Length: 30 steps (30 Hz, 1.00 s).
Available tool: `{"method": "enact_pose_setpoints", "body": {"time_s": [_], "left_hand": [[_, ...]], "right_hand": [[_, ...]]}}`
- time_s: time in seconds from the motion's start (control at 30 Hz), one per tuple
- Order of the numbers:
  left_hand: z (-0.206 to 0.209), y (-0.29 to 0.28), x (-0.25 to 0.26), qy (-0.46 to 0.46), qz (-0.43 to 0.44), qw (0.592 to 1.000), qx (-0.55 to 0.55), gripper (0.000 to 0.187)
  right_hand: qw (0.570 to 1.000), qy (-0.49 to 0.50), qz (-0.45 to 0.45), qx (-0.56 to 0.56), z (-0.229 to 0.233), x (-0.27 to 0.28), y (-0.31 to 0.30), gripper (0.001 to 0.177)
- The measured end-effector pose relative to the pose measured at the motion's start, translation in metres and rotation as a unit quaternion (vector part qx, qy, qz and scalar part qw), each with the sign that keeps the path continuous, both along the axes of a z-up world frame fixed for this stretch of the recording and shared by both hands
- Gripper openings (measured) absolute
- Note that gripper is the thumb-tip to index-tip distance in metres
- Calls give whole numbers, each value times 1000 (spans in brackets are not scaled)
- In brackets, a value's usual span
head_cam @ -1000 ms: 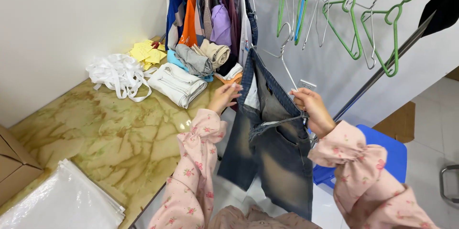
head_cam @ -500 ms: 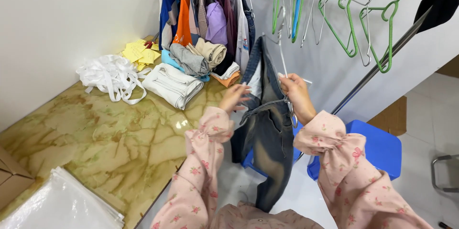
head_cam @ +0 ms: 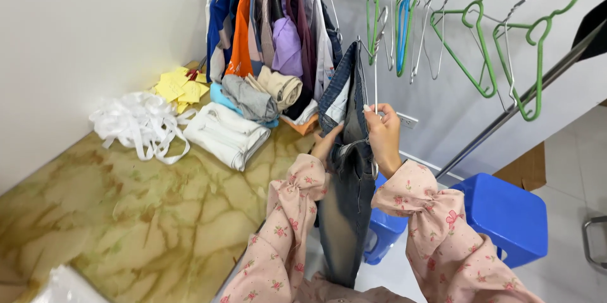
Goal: Hanging pairs of jeans on wire hangers and placing them on a garment rack.
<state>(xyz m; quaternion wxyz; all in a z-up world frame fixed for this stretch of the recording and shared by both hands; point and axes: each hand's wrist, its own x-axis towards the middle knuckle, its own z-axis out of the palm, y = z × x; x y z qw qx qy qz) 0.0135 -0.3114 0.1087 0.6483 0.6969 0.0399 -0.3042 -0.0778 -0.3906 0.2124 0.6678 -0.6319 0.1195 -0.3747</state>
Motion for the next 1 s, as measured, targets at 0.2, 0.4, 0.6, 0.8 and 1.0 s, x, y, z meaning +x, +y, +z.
{"method": "enact_pose_setpoints", "body": {"time_s": [0.2, 0.4, 0.6, 0.8, 1.0], "left_hand": [[23, -45, 37, 76, -73, 973, -203, 109], [68, -112, 81, 2, -20, 935, -353, 79], [23, -181, 160, 66, 59, 876, -474, 63], [-55, -231, 283, -209, -80, 966, -130, 56], [-31, -207, 304, -252, -125, 957, -75, 71]], "right_hand": [[999, -24, -23, -3, 14, 57, -18, 6], [998, -36, -15, -44, 53, 104, -48, 8], [995, -32, -4, -95, 18, 160, -116, 9], [994, 6, -5, -113, -43, 198, -164, 10], [991, 61, 22, -115, -45, 233, -169, 10]]}}
